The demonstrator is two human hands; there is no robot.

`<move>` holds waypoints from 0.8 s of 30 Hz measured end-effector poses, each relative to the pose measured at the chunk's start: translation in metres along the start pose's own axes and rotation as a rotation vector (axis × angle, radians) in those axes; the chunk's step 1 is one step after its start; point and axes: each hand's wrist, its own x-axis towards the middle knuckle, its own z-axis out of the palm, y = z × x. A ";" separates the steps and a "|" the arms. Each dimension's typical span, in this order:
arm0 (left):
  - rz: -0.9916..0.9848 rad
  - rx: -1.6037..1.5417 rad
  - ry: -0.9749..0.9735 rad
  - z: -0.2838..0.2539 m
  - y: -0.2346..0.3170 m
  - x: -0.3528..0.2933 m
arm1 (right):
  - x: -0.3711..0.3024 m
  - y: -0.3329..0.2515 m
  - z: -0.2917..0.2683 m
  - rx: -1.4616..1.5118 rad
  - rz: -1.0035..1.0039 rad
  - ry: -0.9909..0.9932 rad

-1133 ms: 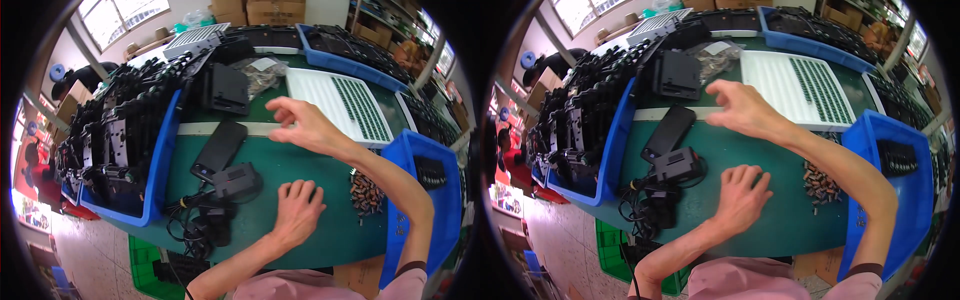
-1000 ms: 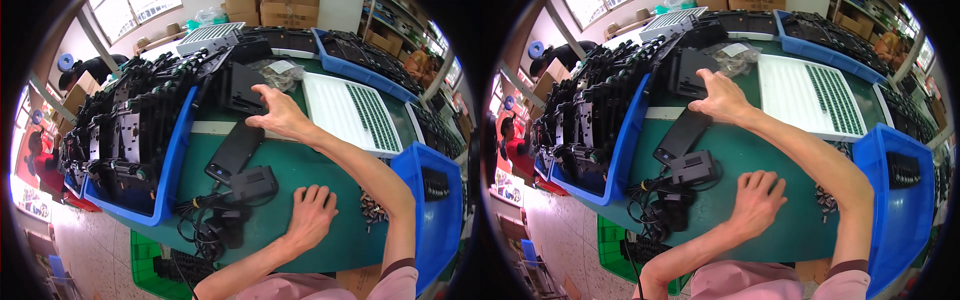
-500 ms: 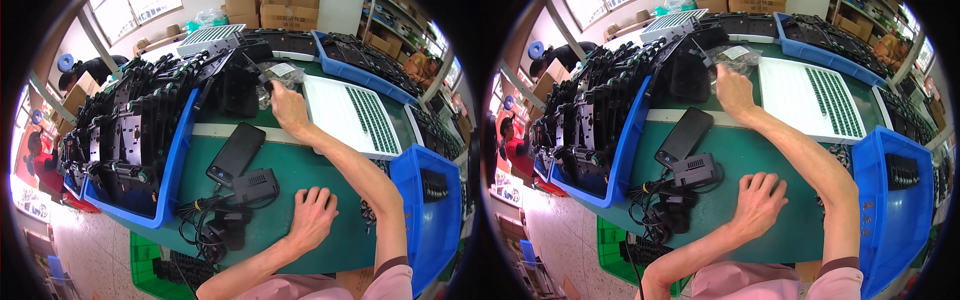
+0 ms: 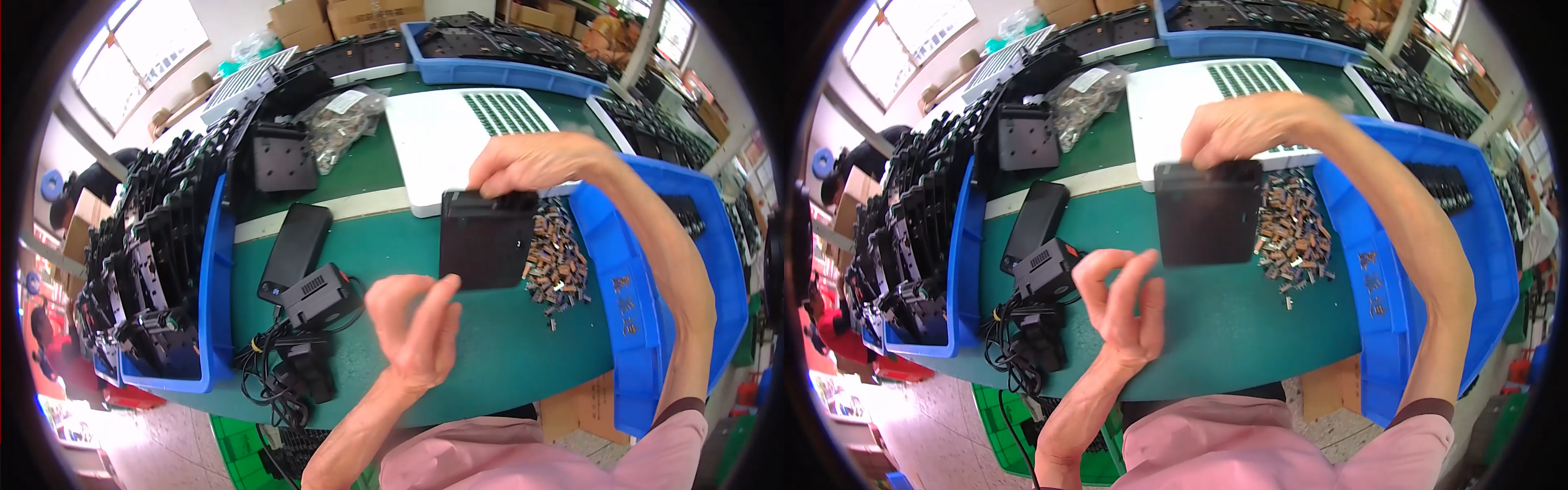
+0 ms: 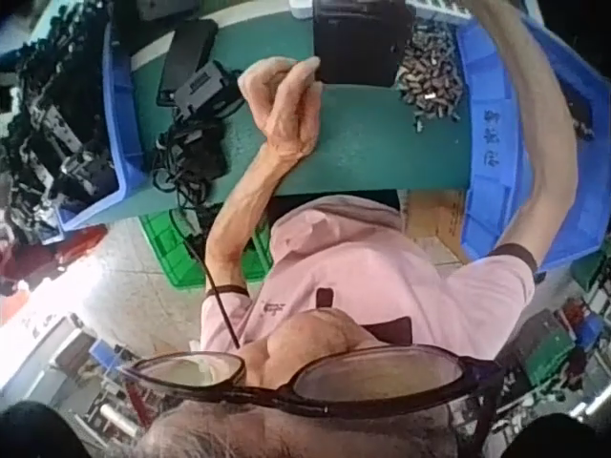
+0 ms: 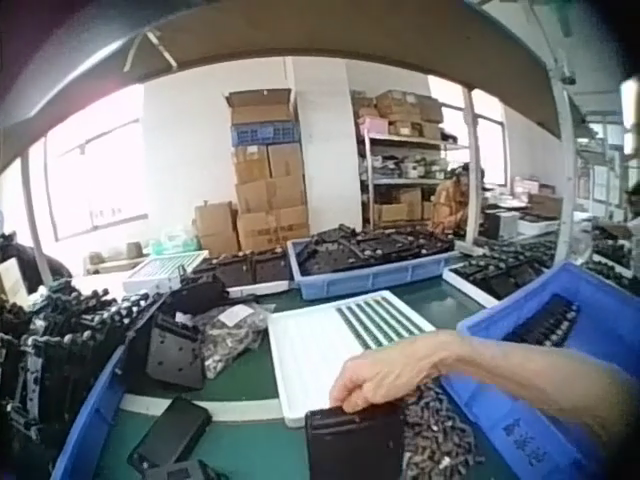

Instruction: The person picks up a green component from a tray, places it into a black plastic housing, and inserts a metal contact from a pile. They then place the assembled housing into a blue bin and repeat the process with another housing.

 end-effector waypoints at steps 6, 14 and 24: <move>-0.147 0.068 -0.156 0.010 -0.004 -0.005 | 0.046 0.010 0.066 0.082 0.074 -0.041; -0.311 0.104 -0.463 0.023 -0.021 -0.010 | 0.039 0.010 0.085 -0.104 0.030 0.162; -0.312 0.158 -0.481 0.022 -0.018 -0.007 | 0.018 0.092 -0.005 -0.345 0.398 0.680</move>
